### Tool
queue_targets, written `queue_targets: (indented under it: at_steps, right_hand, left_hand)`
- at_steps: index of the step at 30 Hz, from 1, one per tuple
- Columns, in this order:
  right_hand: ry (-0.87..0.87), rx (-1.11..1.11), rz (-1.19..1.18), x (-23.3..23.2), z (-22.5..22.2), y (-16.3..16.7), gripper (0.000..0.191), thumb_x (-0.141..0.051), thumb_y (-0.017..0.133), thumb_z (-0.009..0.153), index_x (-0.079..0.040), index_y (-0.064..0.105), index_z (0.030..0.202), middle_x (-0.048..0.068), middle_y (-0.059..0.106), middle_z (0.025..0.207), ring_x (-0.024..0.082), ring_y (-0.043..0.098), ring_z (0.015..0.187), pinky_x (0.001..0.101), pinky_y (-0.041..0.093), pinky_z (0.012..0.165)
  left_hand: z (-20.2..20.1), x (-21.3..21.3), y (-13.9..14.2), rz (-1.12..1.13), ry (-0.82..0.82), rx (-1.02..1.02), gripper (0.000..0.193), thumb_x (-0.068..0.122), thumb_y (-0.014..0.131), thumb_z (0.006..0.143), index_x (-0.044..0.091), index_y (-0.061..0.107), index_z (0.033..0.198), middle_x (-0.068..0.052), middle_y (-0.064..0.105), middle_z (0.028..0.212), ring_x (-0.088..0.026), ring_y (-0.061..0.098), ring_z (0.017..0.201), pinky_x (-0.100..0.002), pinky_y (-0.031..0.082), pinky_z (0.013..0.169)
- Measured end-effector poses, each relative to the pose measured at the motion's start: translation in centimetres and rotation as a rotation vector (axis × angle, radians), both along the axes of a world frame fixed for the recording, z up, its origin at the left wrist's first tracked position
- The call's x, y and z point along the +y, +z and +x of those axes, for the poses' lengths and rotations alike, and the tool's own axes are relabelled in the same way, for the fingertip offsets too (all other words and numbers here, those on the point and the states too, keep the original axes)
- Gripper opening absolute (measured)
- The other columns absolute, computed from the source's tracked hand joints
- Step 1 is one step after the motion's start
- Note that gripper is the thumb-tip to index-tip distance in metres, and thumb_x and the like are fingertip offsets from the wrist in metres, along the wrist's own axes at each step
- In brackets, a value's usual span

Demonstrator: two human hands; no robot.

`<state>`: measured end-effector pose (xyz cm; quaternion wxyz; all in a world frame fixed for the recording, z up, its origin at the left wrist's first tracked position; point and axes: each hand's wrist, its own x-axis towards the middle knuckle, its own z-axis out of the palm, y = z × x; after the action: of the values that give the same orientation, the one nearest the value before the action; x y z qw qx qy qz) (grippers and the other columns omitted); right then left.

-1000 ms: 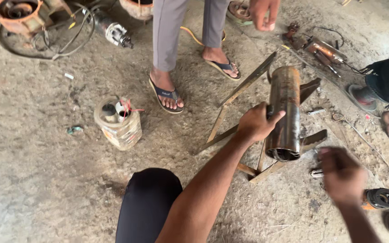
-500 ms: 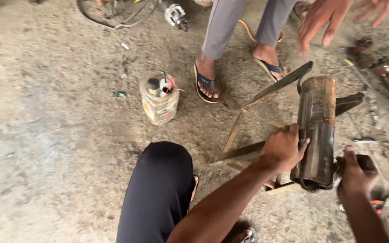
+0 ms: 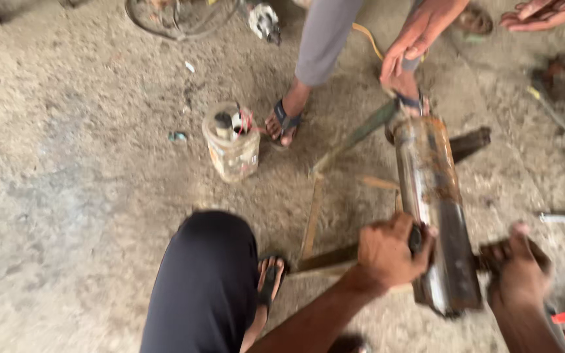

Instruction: The person sits on the floor and winds a thin wire around a metal cylinder mounted on a stand. They repeatedly wrap the wire by hand, adjust the cylinder's position, and occasionally reach for a plastic bottle nearby. The task continues with consistent hand movements focused on the cylinder.

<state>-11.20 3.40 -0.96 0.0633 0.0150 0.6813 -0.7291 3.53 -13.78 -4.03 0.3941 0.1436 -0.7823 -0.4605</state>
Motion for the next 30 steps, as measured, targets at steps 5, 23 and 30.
queue_targets:
  at_steps: [5, 23, 30]
  right_hand:
    - [0.192, -0.013, -0.145, -1.0, 0.8, 0.7, 0.035, -0.028, 0.054, 0.119, -0.009, 0.047, 0.090, 0.001, 0.044, 0.082, 0.018, 0.047, 0.078, 0.0376, 0.048, 0.079]
    - [-0.037, 0.059, -0.185, -12.6, 5.4, 2.3, 0.041, -0.033, 0.058, 0.114, -0.011, 0.045, 0.082, -0.001, 0.041, 0.069, 0.012, 0.041, 0.060, 0.0325, 0.050, 0.063]
    - [-0.093, 0.103, -0.260, -10.9, 7.5, -0.5, 0.035, -0.027, 0.062, 0.112, -0.013, 0.047, 0.084, -0.002, 0.044, 0.067, 0.013, 0.040, 0.059, 0.0342, 0.045, 0.058]
  left_hand:
    - [-2.7, -4.5, -0.2, -0.165, -0.003, -0.028, 0.038, 0.040, 0.064, 0.100, 0.002, 0.067, 0.103, -0.012, 0.065, 0.062, -0.021, 0.054, 0.041, -0.039, 0.046, 0.041]
    - [-2.3, -15.8, 3.0, -0.047, -0.004, 0.021, 0.022, 0.029, 0.067, 0.094, 0.009, 0.074, 0.099, -0.022, 0.073, 0.084, -0.043, 0.070, 0.075, -0.049, 0.057, 0.067]
    - [1.7, -14.5, 1.2, -0.005, -0.087, 0.085, 0.019, 0.019, 0.061, 0.093, 0.009, 0.070, 0.107, -0.016, 0.074, 0.091, -0.028, 0.073, 0.059, -0.039, 0.058, 0.053]
